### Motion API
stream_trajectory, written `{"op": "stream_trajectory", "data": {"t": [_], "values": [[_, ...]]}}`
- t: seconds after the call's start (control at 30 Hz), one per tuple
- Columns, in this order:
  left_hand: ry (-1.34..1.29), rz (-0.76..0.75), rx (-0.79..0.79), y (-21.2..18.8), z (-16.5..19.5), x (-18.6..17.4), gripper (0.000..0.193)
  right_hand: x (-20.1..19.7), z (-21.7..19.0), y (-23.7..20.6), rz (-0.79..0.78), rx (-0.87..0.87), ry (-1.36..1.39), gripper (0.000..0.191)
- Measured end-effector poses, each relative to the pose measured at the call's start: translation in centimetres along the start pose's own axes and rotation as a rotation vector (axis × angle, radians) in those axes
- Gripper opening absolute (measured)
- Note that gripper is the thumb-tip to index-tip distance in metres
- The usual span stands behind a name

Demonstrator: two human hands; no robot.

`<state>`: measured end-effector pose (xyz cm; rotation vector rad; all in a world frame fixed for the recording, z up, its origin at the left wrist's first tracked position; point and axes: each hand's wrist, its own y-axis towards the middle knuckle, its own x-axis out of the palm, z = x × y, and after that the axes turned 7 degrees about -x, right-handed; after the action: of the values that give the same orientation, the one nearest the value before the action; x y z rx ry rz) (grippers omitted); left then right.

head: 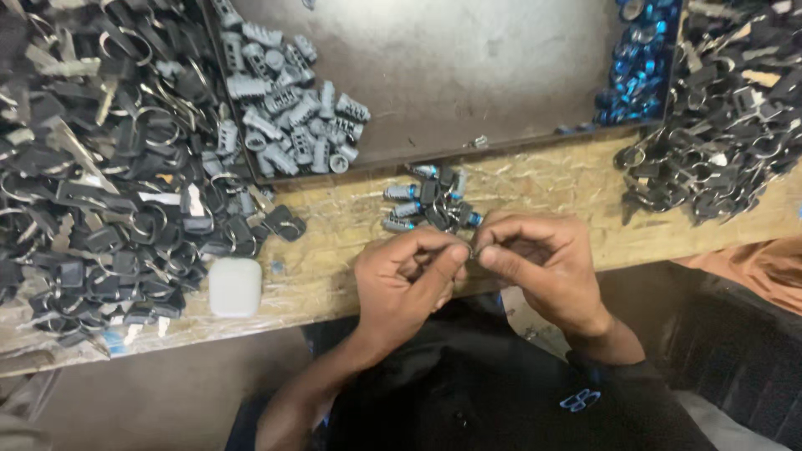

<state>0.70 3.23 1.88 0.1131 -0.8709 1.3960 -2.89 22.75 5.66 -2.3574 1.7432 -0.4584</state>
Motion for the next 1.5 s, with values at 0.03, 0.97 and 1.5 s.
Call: {"op": "stream_trajectory", "data": {"t": [0.03,0.97,1.5], "values": [[0.014,0.002,0.01,0.0,-0.1,0.2,0.005,0.1,0.2,-0.1,0.009,0.012,0.021,0.007],[0.369,0.343,0.104,0.3,-1.0,-3.2,0.005,-7.9,-4.6,12.8,0.108,-0.547,-1.231,0.015],[0.342,0.365,0.153,0.8,-0.3,-3.4,0.005,-5.3,-6.1,15.6,-0.087,-0.781,-1.463,0.007]]}}
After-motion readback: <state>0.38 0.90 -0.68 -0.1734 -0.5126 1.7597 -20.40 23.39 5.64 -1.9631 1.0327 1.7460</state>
